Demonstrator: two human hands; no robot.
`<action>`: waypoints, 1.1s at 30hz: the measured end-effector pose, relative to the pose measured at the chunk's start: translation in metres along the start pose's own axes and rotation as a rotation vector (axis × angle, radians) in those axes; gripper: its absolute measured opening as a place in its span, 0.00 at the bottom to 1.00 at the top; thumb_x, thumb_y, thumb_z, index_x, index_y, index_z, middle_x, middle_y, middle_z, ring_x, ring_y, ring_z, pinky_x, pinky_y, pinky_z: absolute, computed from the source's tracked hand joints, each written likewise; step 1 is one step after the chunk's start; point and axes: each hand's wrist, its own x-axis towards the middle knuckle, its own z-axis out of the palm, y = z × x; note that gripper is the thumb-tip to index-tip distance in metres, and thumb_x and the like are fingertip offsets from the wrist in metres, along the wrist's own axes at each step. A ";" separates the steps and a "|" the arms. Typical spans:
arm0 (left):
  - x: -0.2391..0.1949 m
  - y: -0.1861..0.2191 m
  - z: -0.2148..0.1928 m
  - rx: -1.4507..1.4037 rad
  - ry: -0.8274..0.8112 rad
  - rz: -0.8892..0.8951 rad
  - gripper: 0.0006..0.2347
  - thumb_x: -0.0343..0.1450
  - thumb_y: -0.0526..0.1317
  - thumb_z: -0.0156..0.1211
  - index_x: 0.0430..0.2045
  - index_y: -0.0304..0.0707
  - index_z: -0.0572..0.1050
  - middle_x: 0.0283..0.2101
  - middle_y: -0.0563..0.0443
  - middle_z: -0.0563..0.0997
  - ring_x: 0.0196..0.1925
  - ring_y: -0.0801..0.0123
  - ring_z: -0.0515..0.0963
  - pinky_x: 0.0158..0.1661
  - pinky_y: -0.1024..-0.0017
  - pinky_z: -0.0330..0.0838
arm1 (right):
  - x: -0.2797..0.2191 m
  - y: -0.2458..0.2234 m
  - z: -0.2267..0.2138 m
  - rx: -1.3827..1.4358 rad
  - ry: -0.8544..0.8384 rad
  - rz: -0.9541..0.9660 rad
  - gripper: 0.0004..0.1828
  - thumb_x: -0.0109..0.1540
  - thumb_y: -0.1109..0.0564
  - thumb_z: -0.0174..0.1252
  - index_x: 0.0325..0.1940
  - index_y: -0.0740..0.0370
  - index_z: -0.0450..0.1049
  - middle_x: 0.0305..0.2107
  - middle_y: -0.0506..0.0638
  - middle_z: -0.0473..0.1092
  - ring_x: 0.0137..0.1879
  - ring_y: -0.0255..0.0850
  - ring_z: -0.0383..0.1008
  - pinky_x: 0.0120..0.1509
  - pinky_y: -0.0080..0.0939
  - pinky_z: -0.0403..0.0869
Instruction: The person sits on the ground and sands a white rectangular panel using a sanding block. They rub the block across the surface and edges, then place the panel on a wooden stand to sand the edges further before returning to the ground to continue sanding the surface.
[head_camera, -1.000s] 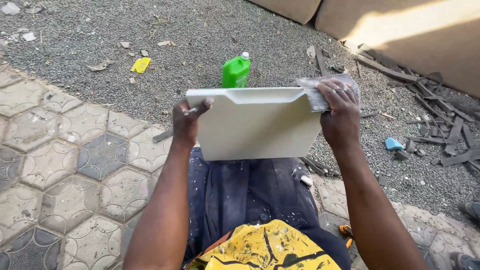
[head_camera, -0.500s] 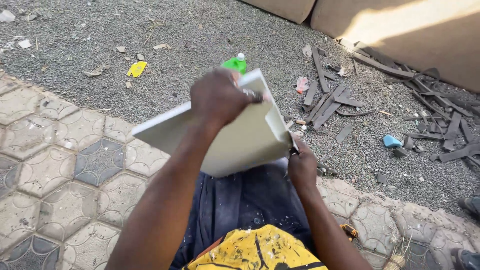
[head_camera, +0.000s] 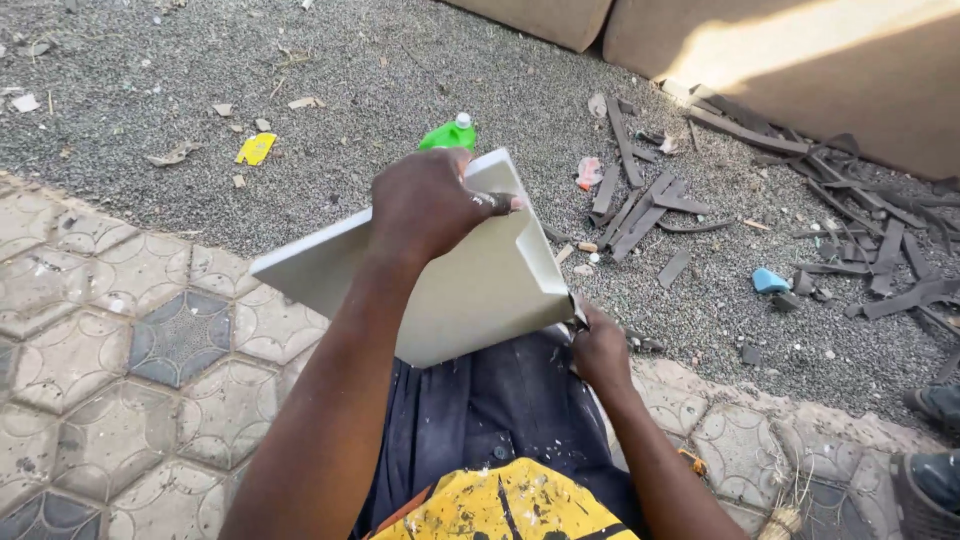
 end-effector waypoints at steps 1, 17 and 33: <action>0.000 0.000 0.003 0.030 0.007 0.051 0.25 0.64 0.62 0.66 0.47 0.47 0.81 0.39 0.40 0.85 0.51 0.43 0.83 0.50 0.51 0.75 | 0.016 0.034 0.011 -0.066 -0.014 -0.003 0.31 0.61 0.63 0.46 0.68 0.49 0.74 0.56 0.60 0.75 0.67 0.61 0.69 0.72 0.64 0.66; 0.009 0.024 0.028 0.209 0.007 0.241 0.21 0.63 0.54 0.64 0.48 0.50 0.77 0.38 0.48 0.84 0.48 0.47 0.84 0.46 0.47 0.76 | -0.046 -0.181 -0.065 0.065 0.186 -0.305 0.25 0.66 0.59 0.44 0.66 0.53 0.72 0.53 0.67 0.73 0.61 0.72 0.68 0.65 0.71 0.66; -0.011 0.025 0.007 0.231 -0.023 0.243 0.22 0.63 0.41 0.62 0.54 0.47 0.75 0.38 0.43 0.84 0.47 0.38 0.84 0.42 0.41 0.76 | -0.062 -0.182 -0.060 0.097 0.237 -0.516 0.32 0.64 0.68 0.43 0.71 0.48 0.68 0.51 0.68 0.75 0.57 0.72 0.72 0.61 0.70 0.69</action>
